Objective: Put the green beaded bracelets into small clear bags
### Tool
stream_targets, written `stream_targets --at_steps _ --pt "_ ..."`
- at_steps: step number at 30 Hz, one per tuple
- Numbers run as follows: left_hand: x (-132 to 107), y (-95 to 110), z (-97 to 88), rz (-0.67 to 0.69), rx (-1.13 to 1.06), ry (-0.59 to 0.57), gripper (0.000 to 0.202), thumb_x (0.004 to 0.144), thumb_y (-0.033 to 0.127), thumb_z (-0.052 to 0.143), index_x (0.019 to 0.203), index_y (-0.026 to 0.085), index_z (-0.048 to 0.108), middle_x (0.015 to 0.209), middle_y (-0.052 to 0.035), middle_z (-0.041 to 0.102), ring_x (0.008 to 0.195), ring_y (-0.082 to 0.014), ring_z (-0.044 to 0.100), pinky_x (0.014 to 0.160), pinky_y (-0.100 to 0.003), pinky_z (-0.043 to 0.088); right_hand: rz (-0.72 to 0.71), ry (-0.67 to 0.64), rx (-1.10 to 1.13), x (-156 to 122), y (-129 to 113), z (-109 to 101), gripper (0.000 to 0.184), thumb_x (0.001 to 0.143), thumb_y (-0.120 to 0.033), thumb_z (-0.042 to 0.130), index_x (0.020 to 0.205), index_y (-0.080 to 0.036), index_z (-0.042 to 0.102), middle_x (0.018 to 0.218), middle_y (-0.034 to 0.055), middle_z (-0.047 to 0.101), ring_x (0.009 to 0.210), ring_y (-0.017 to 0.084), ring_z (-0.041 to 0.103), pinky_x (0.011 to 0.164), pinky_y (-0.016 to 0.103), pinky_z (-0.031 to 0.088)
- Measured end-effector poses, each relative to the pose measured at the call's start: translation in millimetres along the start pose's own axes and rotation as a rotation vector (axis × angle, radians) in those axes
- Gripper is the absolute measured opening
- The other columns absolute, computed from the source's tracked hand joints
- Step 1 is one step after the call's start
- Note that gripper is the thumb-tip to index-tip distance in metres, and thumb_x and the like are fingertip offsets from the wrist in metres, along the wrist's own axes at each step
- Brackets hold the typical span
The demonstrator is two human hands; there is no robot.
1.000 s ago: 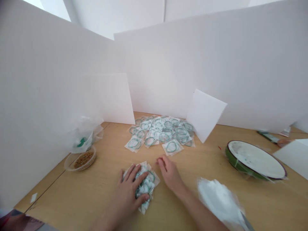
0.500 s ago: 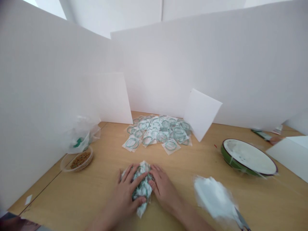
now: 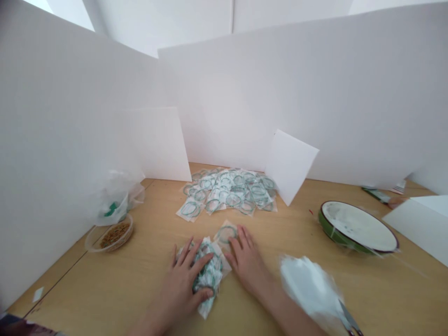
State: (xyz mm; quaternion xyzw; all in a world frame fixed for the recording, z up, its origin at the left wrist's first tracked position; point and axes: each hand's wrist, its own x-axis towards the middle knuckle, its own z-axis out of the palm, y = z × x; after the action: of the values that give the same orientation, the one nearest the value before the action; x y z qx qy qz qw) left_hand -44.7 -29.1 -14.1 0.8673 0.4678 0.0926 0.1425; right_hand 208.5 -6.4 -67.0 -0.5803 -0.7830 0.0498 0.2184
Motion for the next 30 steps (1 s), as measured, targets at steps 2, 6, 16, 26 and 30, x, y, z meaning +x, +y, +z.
stream_targets --at_steps 2,6,16,26,30 --pt "1 1 -2.6 0.042 0.015 0.01 0.07 0.08 0.067 0.055 0.142 0.038 0.041 0.162 -0.0003 0.016 0.148 -0.0358 0.006 0.113 -0.068 -0.003 -0.029 -0.087 0.143 -12 -21 -3 0.036 0.098 -0.044 0.041 0.121 -0.023 0.059 0.155 0.0104 0.032 0.145 0.027 0.022 0.115 0.049 0.028" --pt "1 2 -8.3 0.102 -0.016 -0.027 0.079 0.078 0.071 0.054 0.145 0.033 0.036 0.159 -0.0013 0.025 0.148 -0.0304 0.013 0.118 -0.061 -0.002 0.021 -0.146 0.44 -18 -48 -15 0.036 0.1 -0.04 0.035 0.126 -0.021 0.052 0.144 0.0128 0.047 0.136 0.024 0.04 0.112 0.045 0.035" --pt "2 3 -8.6 0.022 -0.107 -0.064 0.08 0.073 0.076 0.055 0.143 0.042 0.038 0.158 -0.001 0.027 0.145 -0.0327 0.021 0.116 -0.063 0.003 -0.09 0.041 0.082 88 -39 -5 0.028 0.096 -0.019 0.039 0.115 -0.019 0.06 0.112 0.0109 0.066 0.104 0.022 0.061 0.091 0.035 0.048" --pt "-2 2 -10.9 0.014 -0.137 -0.059 0.082 0.072 0.077 0.055 0.143 0.04 0.039 0.158 -0.0019 0.028 0.145 -0.0324 0.021 0.116 -0.062 0.001 -0.275 0.061 -0.166 110 -12 9 0.027 0.093 -0.012 0.046 0.102 -0.02 0.069 0.129 0.01 0.061 0.122 0.027 0.05 0.105 0.046 0.035" --pt "-1 2 -9.4 0.012 -0.148 -0.068 0.081 0.073 0.078 0.052 0.142 0.04 0.039 0.158 -0.0021 0.027 0.145 -0.0327 0.021 0.116 -0.063 0.001 -0.236 0.089 -0.232 98 0 3 0.035 0.093 -0.014 0.046 0.125 -0.02 0.06 0.142 0.0112 0.051 0.13 0.027 0.045 0.107 0.047 0.033"
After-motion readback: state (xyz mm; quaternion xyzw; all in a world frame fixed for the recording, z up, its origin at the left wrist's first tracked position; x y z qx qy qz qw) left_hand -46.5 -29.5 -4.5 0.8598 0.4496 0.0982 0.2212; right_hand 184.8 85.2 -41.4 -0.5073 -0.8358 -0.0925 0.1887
